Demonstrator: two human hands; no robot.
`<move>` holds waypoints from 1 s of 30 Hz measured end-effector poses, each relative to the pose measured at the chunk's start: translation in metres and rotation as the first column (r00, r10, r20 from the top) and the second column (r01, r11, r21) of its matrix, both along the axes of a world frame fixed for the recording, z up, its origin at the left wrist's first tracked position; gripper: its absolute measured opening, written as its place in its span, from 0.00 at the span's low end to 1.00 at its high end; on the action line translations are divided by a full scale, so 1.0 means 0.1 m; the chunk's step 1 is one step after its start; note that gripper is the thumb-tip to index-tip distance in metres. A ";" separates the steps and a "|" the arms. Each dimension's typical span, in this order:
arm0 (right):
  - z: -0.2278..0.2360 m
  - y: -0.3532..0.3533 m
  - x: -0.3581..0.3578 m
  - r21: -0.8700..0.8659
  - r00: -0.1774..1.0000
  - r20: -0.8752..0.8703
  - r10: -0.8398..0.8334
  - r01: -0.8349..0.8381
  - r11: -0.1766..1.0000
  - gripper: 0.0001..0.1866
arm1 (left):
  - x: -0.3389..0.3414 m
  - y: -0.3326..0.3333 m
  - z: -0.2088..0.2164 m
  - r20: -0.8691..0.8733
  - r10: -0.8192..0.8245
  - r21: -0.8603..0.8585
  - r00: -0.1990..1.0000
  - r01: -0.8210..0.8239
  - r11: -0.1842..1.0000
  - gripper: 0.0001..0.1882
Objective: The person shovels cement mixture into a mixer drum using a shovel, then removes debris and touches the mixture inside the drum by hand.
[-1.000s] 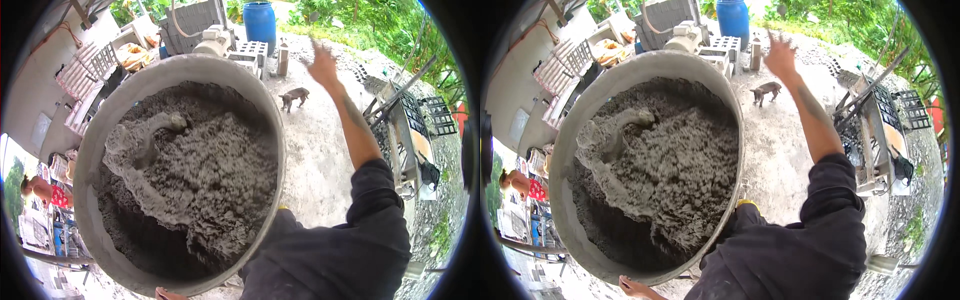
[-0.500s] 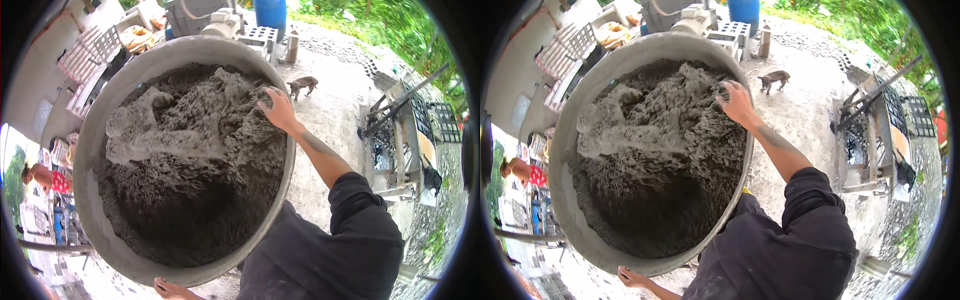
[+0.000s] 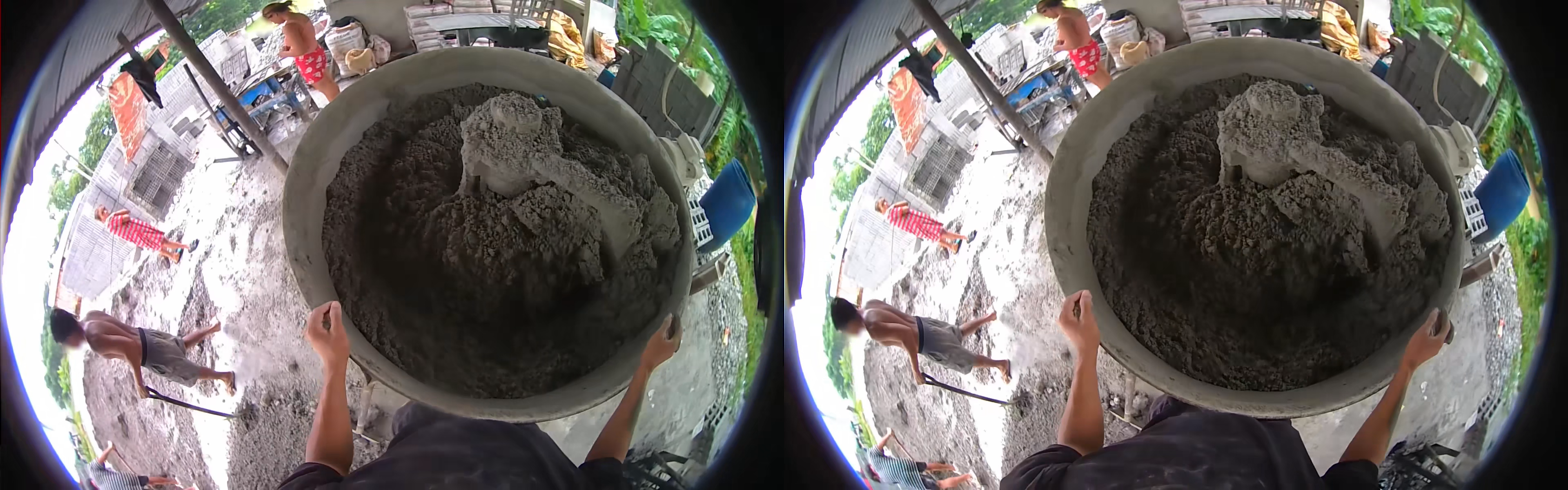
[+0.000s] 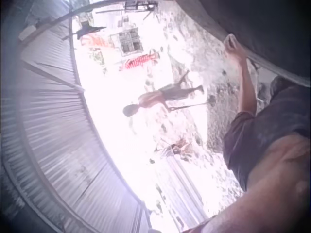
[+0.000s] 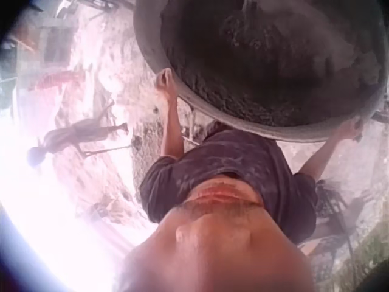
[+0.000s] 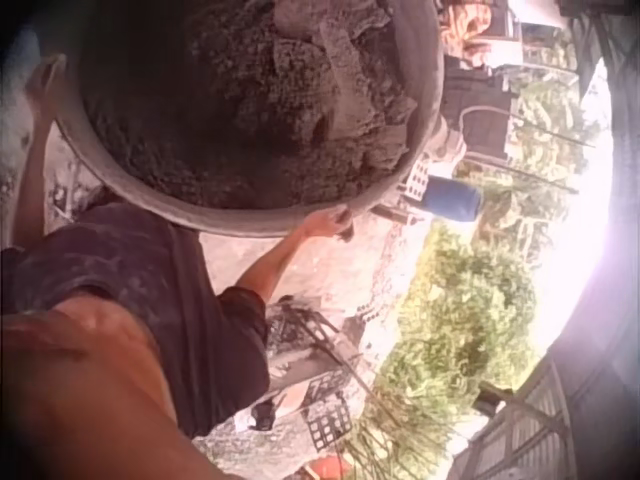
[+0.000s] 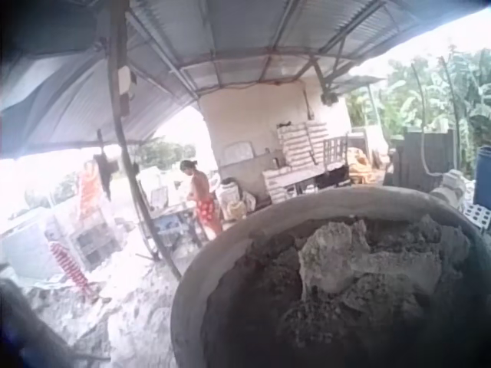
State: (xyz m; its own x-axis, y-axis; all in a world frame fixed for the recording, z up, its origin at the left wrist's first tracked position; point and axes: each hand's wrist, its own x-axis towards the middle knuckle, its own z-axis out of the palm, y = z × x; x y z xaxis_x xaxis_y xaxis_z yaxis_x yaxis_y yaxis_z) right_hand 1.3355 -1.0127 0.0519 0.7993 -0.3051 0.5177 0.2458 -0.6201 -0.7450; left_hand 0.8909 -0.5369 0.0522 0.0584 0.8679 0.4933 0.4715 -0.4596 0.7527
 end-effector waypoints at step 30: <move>0.42 1.02 -0.06 -0.125 0.825 -0.186 0.533 -0.558 0.820 0.16 | 0.18 1.72 0.01 -0.639 -0.051 -0.189 0.768 -0.092 0.978 0.41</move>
